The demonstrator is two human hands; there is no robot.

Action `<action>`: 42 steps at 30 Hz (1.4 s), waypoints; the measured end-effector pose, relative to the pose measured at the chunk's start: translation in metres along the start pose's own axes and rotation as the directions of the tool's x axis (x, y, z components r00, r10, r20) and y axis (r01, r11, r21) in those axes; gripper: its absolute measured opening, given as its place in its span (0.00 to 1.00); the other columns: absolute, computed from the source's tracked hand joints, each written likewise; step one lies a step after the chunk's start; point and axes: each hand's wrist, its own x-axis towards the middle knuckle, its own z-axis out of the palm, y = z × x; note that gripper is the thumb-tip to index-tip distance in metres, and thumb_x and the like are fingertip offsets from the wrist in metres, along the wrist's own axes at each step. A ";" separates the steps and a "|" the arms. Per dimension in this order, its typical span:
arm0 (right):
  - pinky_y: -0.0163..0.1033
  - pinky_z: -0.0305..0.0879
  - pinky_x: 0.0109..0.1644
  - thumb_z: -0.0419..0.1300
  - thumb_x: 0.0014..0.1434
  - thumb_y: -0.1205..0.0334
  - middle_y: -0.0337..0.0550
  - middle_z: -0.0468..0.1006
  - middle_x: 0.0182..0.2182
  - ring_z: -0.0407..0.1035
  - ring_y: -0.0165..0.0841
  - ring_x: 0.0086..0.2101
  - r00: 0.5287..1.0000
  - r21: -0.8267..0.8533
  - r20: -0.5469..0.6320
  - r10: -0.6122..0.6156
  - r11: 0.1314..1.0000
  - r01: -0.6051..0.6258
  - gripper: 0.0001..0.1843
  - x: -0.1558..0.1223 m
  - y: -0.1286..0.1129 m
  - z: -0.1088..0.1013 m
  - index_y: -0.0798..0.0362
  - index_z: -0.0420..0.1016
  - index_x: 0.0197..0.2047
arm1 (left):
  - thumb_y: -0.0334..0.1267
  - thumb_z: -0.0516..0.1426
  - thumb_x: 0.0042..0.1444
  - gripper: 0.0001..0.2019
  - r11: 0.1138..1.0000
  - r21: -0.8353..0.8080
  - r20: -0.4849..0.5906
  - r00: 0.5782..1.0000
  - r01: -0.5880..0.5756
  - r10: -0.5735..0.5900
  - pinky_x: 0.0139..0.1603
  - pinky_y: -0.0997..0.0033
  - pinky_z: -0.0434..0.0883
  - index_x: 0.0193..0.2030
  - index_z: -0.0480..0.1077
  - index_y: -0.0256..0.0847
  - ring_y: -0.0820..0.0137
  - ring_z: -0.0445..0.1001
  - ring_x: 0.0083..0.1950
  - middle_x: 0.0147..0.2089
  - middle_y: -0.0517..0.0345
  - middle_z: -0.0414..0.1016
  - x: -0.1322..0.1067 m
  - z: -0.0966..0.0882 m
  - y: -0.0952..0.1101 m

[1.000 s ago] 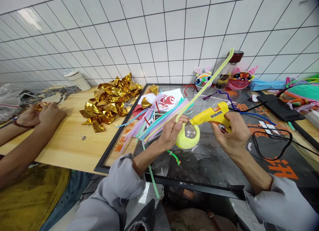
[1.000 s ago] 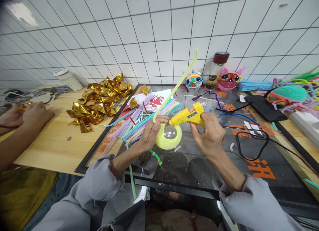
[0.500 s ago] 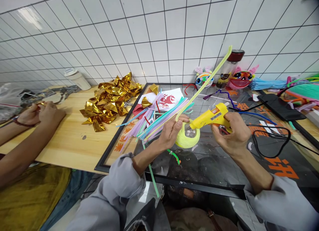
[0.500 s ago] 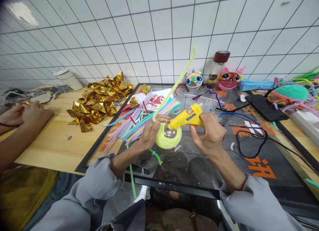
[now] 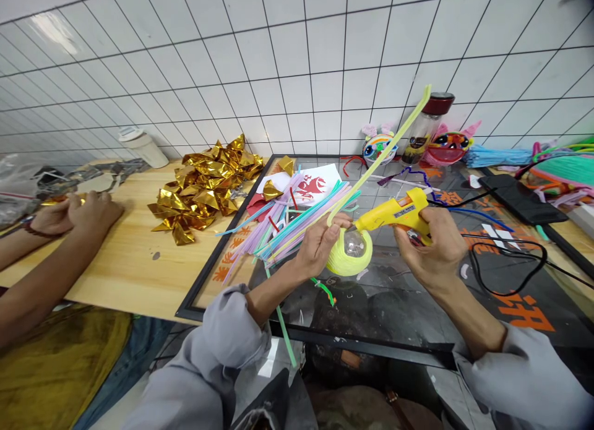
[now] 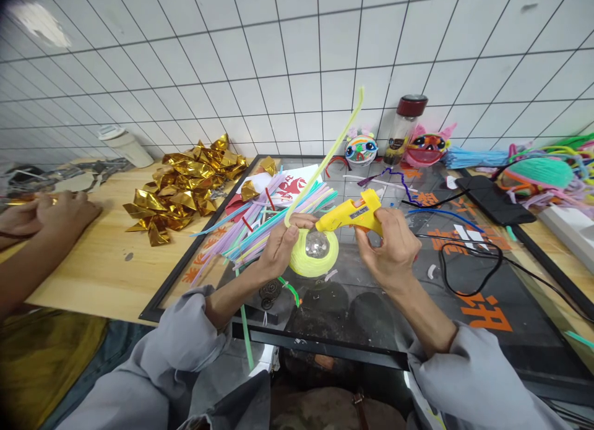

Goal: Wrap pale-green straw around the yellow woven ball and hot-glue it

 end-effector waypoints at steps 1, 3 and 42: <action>0.41 0.69 0.33 0.67 0.57 0.63 0.42 0.77 0.32 0.73 0.38 0.32 1.000 0.010 -0.007 -0.007 1.000 0.007 0.15 0.000 0.000 0.000 0.50 0.68 0.45 | 0.53 0.45 0.72 0.24 1.000 -0.003 0.001 1.000 -0.004 0.004 0.61 0.54 0.74 0.46 0.75 0.38 0.61 0.79 0.56 0.51 0.42 0.81 0.000 0.000 0.000; 0.40 0.68 0.33 0.67 0.57 0.64 0.42 0.76 0.32 0.73 0.37 0.31 1.000 0.026 -0.010 -0.015 1.000 0.016 0.15 0.001 0.000 0.000 0.50 0.68 0.45 | 0.52 0.45 0.72 0.24 1.000 -0.009 0.001 1.000 -0.008 0.008 0.61 0.54 0.74 0.46 0.75 0.38 0.61 0.79 0.56 0.51 0.42 0.81 0.000 0.000 0.000; 0.42 0.66 0.31 0.63 0.58 0.59 0.42 0.76 0.31 0.72 0.38 0.30 0.998 0.073 0.060 0.011 0.997 -0.016 0.11 0.001 0.002 -0.001 0.48 0.67 0.42 | 0.52 0.44 0.72 0.24 1.000 -0.004 0.007 1.000 0.005 -0.005 0.62 0.54 0.73 0.46 0.76 0.39 0.61 0.79 0.57 0.51 0.43 0.81 0.000 -0.001 0.002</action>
